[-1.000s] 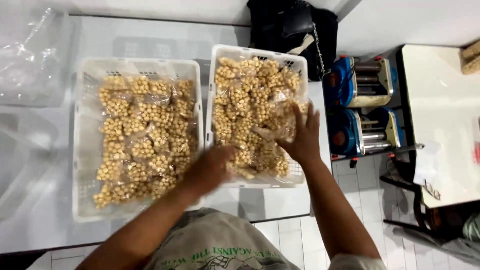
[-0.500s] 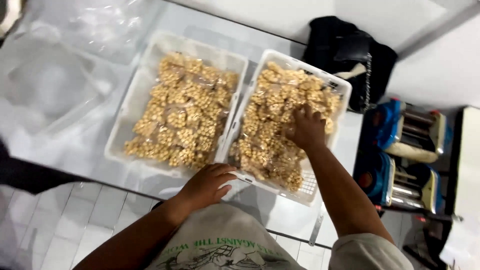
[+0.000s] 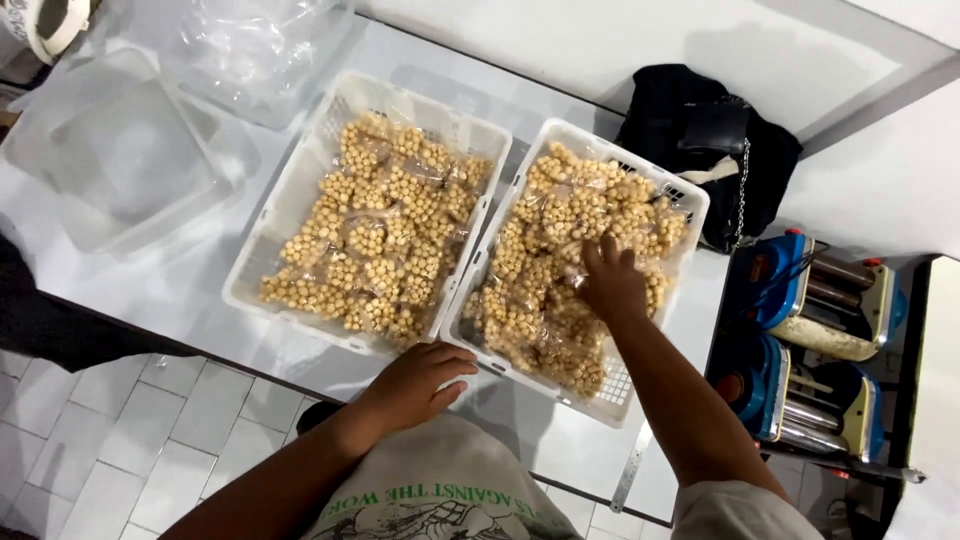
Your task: Sorting and organizing small plastic bags of snacks between two white crates on a table.
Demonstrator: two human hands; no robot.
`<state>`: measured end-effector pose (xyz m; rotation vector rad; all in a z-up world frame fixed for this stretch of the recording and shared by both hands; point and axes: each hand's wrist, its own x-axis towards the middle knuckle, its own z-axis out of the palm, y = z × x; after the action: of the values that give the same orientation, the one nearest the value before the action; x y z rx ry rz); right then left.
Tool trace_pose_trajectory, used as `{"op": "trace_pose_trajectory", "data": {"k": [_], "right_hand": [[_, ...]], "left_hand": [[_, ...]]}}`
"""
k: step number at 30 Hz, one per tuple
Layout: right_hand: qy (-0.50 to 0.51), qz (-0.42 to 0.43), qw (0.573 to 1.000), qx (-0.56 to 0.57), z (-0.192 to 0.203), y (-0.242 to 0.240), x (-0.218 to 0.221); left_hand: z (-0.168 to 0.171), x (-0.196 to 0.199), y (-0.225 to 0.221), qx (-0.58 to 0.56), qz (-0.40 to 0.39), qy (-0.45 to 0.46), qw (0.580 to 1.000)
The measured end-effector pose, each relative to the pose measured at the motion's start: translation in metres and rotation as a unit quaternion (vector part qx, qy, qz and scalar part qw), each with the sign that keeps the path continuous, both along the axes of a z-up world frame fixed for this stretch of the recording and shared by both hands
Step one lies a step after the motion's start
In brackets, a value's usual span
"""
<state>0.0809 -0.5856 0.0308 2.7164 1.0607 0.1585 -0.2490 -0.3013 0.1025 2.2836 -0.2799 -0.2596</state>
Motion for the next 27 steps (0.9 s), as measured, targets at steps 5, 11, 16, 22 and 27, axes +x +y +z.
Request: {"op": "trace_pose_trajectory", "data": {"k": [5,11,16,22,27], "right_hand": [[0.059,-0.051,0.996,0.042,-0.011,-0.002,0.033],[0.253,-0.149,0.882,0.369,0.014,-0.013,0.045],[0.36,-0.19,0.496,0.767,0.063,-0.013,0.018],[0.441,-0.314,0.246,0.804,0.135,0.031,-0.045],[0.45,-0.307,0.134,0.828,0.107,0.038,-0.048]], "left_hand": [[0.001,0.004,-0.004,0.008,-0.007,0.008,1.0],[0.029,0.013,0.0,-0.06,0.06,0.038,0.996],[0.027,0.055,-0.018,-0.19,0.157,0.064,0.967],[0.016,0.157,-0.056,-0.553,0.248,0.246,0.757],[0.018,0.174,-0.082,-0.558,0.232,0.227,0.764]]}}
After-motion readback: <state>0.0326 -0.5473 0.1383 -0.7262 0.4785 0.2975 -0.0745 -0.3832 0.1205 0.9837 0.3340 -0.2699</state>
